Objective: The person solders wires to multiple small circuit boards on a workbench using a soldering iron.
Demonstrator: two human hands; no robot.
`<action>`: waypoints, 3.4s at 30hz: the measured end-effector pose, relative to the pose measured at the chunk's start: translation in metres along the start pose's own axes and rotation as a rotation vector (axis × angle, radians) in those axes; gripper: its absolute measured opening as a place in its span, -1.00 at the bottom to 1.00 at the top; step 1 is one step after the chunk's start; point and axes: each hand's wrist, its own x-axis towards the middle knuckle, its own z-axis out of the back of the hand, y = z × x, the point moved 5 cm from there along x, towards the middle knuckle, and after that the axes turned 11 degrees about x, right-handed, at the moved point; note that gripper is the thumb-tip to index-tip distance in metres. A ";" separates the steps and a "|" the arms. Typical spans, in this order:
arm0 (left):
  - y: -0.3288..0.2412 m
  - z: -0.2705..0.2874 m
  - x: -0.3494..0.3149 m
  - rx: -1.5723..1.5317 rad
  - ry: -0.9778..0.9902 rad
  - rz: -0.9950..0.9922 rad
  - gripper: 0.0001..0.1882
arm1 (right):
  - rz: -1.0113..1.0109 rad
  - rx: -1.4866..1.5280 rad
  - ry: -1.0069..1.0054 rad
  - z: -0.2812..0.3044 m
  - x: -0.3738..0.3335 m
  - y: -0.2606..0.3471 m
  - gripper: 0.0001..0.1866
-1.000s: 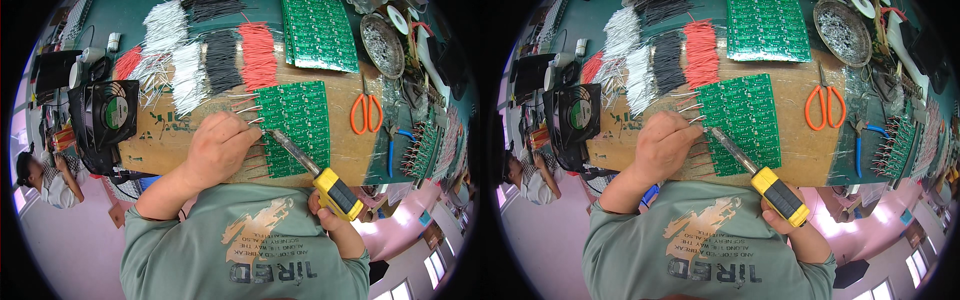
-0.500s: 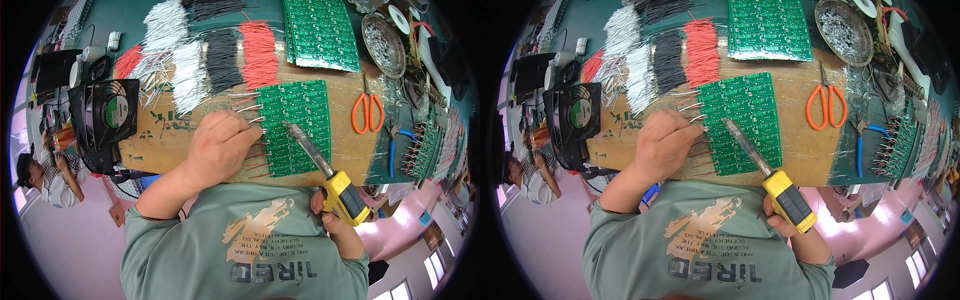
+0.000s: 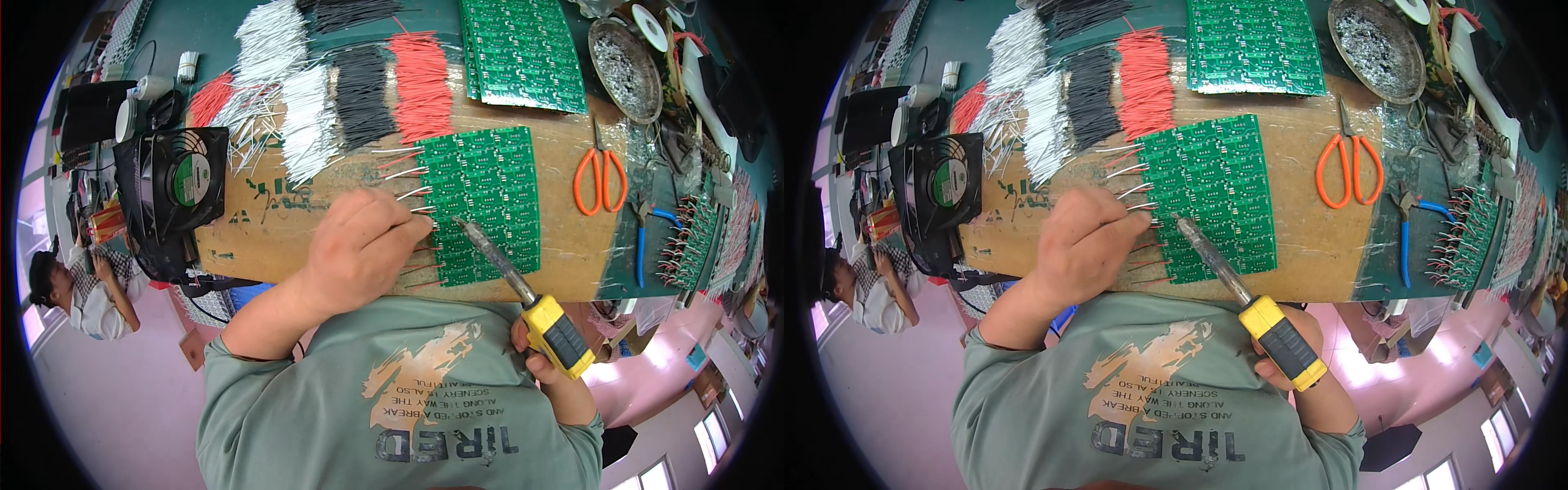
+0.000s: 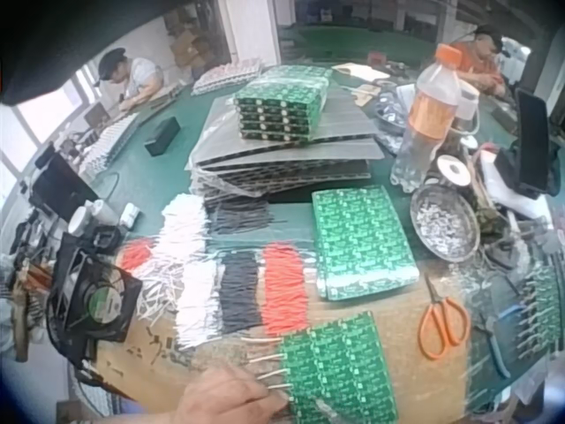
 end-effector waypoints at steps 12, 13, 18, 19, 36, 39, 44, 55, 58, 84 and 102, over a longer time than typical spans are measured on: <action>-0.003 -0.004 -0.009 -0.096 0.047 0.056 -0.65 | 0.001 -0.221 0.061 0.001 0.002 0.000 -0.52; -0.003 -0.004 -0.010 -0.094 0.048 0.059 -0.65 | -0.012 -0.224 0.071 0.001 0.003 0.000 -0.52; -0.003 -0.006 -0.012 -0.089 0.051 0.067 -0.65 | -0.037 -0.241 0.087 0.000 0.005 -0.002 -0.52; -0.003 -0.006 -0.012 -0.084 0.049 0.069 -0.64 | -0.037 -0.253 0.093 0.000 0.006 -0.002 -0.52; -0.003 -0.009 -0.014 -0.079 0.036 0.083 -0.62 | -0.025 -0.288 0.082 0.000 0.006 -0.004 -0.50; -0.003 -0.008 -0.014 -0.079 0.033 0.081 -0.62 | -0.014 -0.289 0.092 0.002 0.000 -0.011 -0.52; -0.003 -0.008 -0.014 -0.083 0.036 0.074 -0.62 | 0.075 -0.047 0.054 0.004 -0.002 -0.010 -0.60; -0.006 -0.008 -0.013 -0.045 0.013 0.076 -0.64 | 0.066 -0.034 0.019 0.006 -0.012 -0.007 -0.58; -0.007 -0.005 -0.013 -0.021 0.019 0.076 -0.66 | 0.060 -0.034 -0.010 0.006 -0.014 -0.004 -0.55; -0.021 -0.009 -0.020 -0.010 -0.021 0.118 -0.73 | -0.029 -0.301 0.138 0.002 -0.005 0.002 -0.48; -0.020 -0.010 -0.018 -0.013 -0.016 0.123 -0.73 | -0.038 -0.272 0.115 0.008 -0.014 -0.012 -0.49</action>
